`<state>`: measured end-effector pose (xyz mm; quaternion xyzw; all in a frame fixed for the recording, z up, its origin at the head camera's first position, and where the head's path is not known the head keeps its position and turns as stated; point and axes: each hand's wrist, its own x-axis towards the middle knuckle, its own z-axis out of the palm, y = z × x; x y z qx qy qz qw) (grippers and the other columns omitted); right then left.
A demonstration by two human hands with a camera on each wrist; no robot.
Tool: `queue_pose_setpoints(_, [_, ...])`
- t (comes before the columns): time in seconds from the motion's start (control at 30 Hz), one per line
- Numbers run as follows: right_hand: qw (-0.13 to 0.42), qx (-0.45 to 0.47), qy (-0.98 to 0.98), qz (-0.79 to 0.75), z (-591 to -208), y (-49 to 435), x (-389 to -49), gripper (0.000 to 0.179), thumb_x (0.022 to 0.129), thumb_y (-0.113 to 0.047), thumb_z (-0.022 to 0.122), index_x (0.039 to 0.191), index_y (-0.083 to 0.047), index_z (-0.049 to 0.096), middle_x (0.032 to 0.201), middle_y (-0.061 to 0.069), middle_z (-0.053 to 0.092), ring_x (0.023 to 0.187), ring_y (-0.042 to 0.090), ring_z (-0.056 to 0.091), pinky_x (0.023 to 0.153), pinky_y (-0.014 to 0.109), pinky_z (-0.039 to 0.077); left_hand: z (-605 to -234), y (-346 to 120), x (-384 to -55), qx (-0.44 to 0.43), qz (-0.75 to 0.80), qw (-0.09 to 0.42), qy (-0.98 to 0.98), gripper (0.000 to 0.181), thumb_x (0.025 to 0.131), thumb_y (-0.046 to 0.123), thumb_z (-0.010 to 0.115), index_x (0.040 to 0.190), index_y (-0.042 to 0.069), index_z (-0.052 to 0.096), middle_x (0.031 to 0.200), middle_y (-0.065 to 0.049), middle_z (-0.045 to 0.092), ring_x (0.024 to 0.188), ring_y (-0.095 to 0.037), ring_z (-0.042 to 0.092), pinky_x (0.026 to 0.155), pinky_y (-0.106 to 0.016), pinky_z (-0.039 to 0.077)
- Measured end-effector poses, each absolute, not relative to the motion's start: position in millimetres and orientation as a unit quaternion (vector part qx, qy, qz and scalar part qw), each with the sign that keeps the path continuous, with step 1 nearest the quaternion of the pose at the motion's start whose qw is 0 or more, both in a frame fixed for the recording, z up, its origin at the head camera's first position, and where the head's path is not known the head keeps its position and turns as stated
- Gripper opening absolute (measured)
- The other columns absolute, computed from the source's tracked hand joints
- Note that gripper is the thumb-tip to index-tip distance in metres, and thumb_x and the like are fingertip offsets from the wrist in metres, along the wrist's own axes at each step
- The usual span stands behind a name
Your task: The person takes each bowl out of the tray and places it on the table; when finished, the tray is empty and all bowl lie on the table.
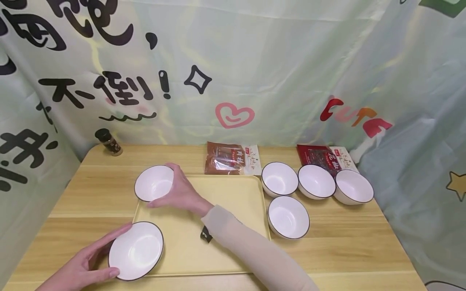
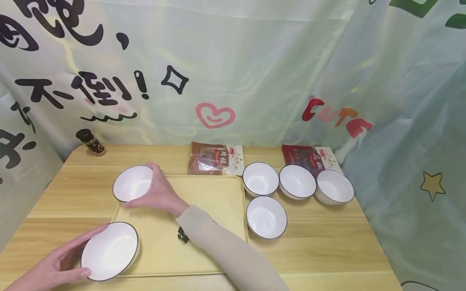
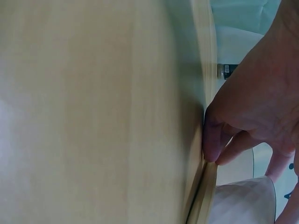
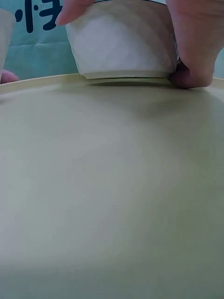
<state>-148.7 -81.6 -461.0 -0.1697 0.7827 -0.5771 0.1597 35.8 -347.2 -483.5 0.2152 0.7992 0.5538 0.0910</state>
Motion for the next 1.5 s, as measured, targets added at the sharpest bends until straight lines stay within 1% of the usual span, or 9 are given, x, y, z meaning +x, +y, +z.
queue_pose_setpoints(0.13, [0.151,-0.169,0.78,-0.583,-459,-77,-149,0.124,0.063,-0.024,0.11,0.163,-0.026,0.037,0.145,-0.005,0.055,0.122,0.012,0.058,0.103,0.035,0.051,-483,-347,35,0.209,0.554,0.094,0.8,0.091,0.089,-0.016,0.075,0.169,0.005,0.037,0.175,-0.003,0.036,0.156,0.005,0.025,0.112,-0.008,0.025])
queue_pose_setpoints(0.3, [0.145,-0.169,0.773,-0.594,-453,-71,-147,0.123,0.064,-0.023,0.109,0.164,-0.023,0.037,0.146,-0.004,0.055,0.122,0.012,0.058,0.103,0.033,0.051,-482,-347,35,0.225,0.546,0.083,0.803,0.093,0.087,-0.016,0.077,0.169,0.001,0.036,0.175,-0.004,0.037,0.156,0.003,0.027,0.112,-0.008,0.026])
queue_pose_setpoints(0.57, [0.122,-0.174,0.783,-0.585,-439,-61,-144,0.124,0.065,-0.025,0.109,0.165,-0.022,0.035,0.151,-0.002,0.052,0.124,0.017,0.059,0.1,0.036,0.053,-481,-346,36,0.208,0.546,0.094,0.806,0.092,0.09,-0.014,0.077,0.17,0.006,0.036,0.175,-0.003,0.036,0.154,0.007,0.027,0.111,-0.008,0.027])
queue_pose_setpoints(0.73, [0.115,-0.165,0.782,-0.59,-433,-53,-143,0.125,0.066,-0.026,0.108,0.166,-0.021,0.034,0.152,-0.002,0.051,0.125,0.016,0.058,0.102,0.036,0.052,-481,-348,35,0.223,0.554,0.09,0.797,0.092,0.089,-0.017,0.075,0.17,0.002,0.034,0.176,-0.003,0.035,0.156,0.005,0.026,0.112,-0.008,0.026])
queue_pose_setpoints(0.93, [0.108,-0.151,0.781,-0.597,-423,-36,-138,0.127,0.066,-0.027,0.108,0.167,-0.022,0.032,0.154,-0.001,0.049,0.126,0.017,0.058,0.102,0.038,0.053,-483,-347,36,0.213,0.559,0.096,0.796,0.092,0.091,-0.016,0.075,0.17,0.004,0.035,0.176,0.0,0.034,0.155,0.005,0.025,0.112,-0.008,0.026])
queue_pose_setpoints(1.07, [0.099,-0.152,0.778,-0.601,-416,-25,-134,0.127,0.066,-0.026,0.108,0.168,-0.021,0.031,0.155,-0.001,0.048,0.127,0.019,0.058,0.102,0.039,0.053,-483,-347,36,0.214,0.558,0.096,0.796,0.092,0.09,-0.017,0.075,0.17,0.003,0.034,0.177,-0.002,0.033,0.156,0.005,0.025,0.112,-0.008,0.026])
queue_pose_setpoints(1.13, [0.093,-0.15,0.778,-0.603,-413,-20,-132,0.127,0.067,-0.026,0.107,0.168,-0.02,0.031,0.154,-0.001,0.048,0.127,0.019,0.058,0.102,0.039,0.054,-483,-346,37,0.206,0.559,0.099,0.797,0.092,0.091,-0.016,0.075,0.17,0.005,0.034,0.177,0.001,0.033,0.155,0.007,0.025,0.111,-0.007,0.026])
queue_pose_setpoints(1.37, [0.08,-0.154,0.783,-0.597,-402,3,-121,0.125,0.066,-0.024,0.108,0.166,-0.019,0.033,0.154,-0.001,0.049,0.13,0.021,0.058,0.105,0.041,0.053,-484,-348,37,0.227,0.556,0.086,0.795,0.092,0.089,-0.017,0.075,0.169,0.0,0.034,0.176,-0.005,0.033,0.157,0.002,0.025,0.114,-0.009,0.025])
queue_pose_setpoints(1.5, [0.08,-0.158,0.784,-0.594,-398,18,-115,0.126,0.066,-0.024,0.108,0.166,-0.019,0.032,0.155,0.001,0.05,0.13,0.022,0.059,0.104,0.044,0.053,-484,-348,36,0.226,0.561,0.091,0.791,0.091,0.09,-0.017,0.075,0.169,0.001,0.034,0.176,-0.004,0.034,0.157,0.002,0.024,0.114,-0.009,0.025])
